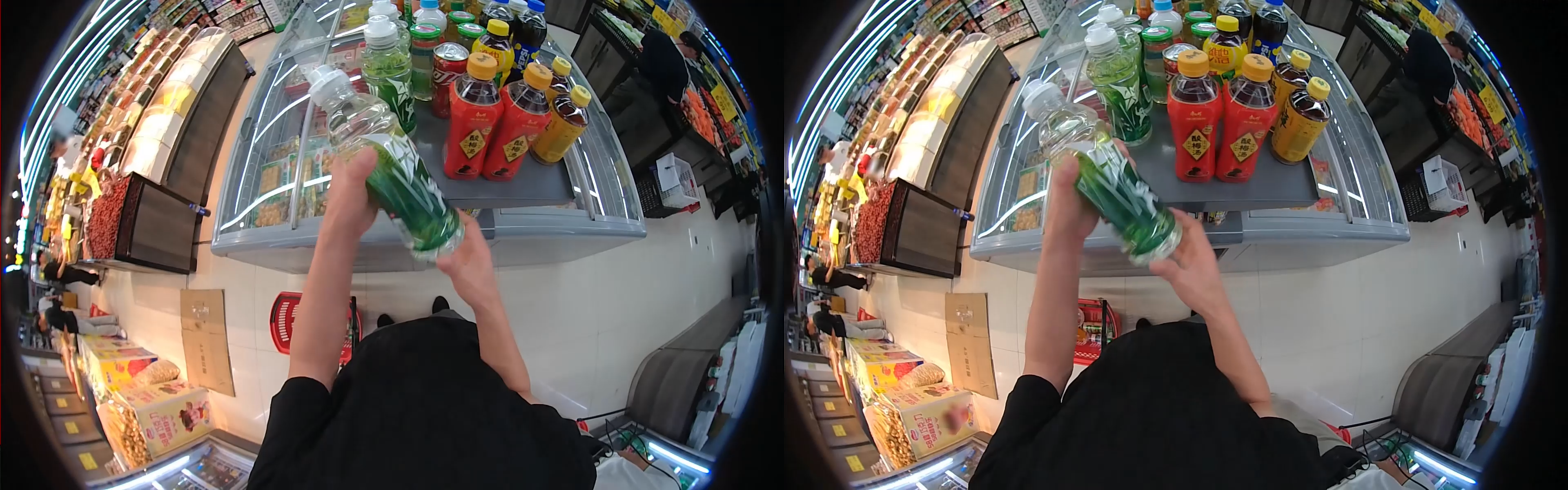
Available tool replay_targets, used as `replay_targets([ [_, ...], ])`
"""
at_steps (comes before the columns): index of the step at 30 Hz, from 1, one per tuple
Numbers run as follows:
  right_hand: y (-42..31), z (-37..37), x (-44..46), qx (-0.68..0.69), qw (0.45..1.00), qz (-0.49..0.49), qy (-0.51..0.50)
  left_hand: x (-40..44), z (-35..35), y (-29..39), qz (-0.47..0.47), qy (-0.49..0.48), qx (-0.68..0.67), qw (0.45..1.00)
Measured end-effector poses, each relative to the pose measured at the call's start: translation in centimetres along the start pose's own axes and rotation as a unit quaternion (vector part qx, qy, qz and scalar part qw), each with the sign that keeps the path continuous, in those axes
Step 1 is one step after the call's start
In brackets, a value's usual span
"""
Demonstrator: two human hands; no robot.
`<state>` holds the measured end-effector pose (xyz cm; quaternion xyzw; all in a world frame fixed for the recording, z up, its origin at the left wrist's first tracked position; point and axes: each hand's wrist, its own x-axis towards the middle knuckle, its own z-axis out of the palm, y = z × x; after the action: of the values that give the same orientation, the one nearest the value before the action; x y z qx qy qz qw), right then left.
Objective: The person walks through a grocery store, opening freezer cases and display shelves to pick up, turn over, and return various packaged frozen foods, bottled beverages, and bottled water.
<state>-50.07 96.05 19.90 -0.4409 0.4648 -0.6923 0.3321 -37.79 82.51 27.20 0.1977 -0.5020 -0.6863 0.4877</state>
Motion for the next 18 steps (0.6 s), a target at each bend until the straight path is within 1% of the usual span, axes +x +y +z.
replay_targets([
  [1,-0.5,0.7,-0.3,0.147,0.985,0.071,-0.062,-0.1,0.1,-0.2,-0.003,-0.058,-0.097,0.994],
  [2,-1.0,1.4,-0.7,0.289,0.939,0.142,-0.123,-0.2,0.2,-0.5,-0.005,-0.115,-0.192,0.975],
  [3,-1.5,2.3,-0.9,0.29,0.938,0.142,-0.128,-0.2,0.2,-1.0,0.0,-0.092,-0.19,0.977],
  [4,-2.0,3.0,-1.2,0.323,0.911,0.182,-0.18,-0.2,-0.1,-1.4,0.003,-0.09,-0.189,0.978],
  [5,-2.2,3.5,-1.5,0.353,0.88,0.22,-0.229,-0.3,-0.5,-2.0,0.004,-0.118,-0.245,0.962],
  [6,-1.9,3.7,-1.8,0.353,0.88,0.22,-0.23,-0.3,-0.8,-2.4,0.003,-0.146,-0.301,0.943],
  [7,-1.4,3.8,-2.1,0.286,0.916,0.202,-0.197,-0.3,-1.2,-2.6,0.009,-0.182,-0.334,0.925],
  [8,-1.2,4.0,-2.2,0.218,0.945,0.183,-0.164,-0.5,-1.6,-2.3,0.01,-0.182,-0.333,0.925],
  [9,-1.2,4.3,-2.3,0.218,0.944,0.183,-0.165,-0.7,-2.1,-1.8,-0.004,-0.181,-0.273,0.945],
  [10,-1.5,4.5,-2.2,0.155,0.968,0.141,-0.14,-1.0,-2.4,-1.5,-0.018,-0.18,-0.212,0.961],
  [11,-1.6,4.7,-2.1,0.091,0.985,0.098,-0.113,-1.3,-2.1,-0.8,-0.033,-0.137,-0.152,0.978],
  [12,-1.5,4.7,-2.0,0.091,0.985,0.097,-0.113,-1.5,-2.6,-0.8,-0.032,-0.136,-0.152,0.978],
  [13,-1.2,4.5,-1.6,0.069,0.989,0.081,-0.106,-1.6,-3.3,-0.8,-0.056,-0.082,-0.069,0.993],
  [14,-1.0,4.4,-1.2,0.047,0.992,0.063,-0.099,-1.7,-3.9,-0.7,-0.079,-0.027,0.015,0.996],
  [15,-0.9,4.3,-0.9,0.028,0.995,0.041,-0.089,-2.0,-3.5,0.7,-0.073,-0.027,0.064,0.995],
  [16,-0.9,4.2,-0.4,0.028,0.995,0.042,-0.087,-1.9,-3.1,1.8,-0.075,-0.029,0.064,0.995],
  [18,-1.0,4.1,0.6,-0.083,0.993,0.024,-0.079,-1.8,-2.3,3.5,-0.096,-0.032,0.213,0.972],
])
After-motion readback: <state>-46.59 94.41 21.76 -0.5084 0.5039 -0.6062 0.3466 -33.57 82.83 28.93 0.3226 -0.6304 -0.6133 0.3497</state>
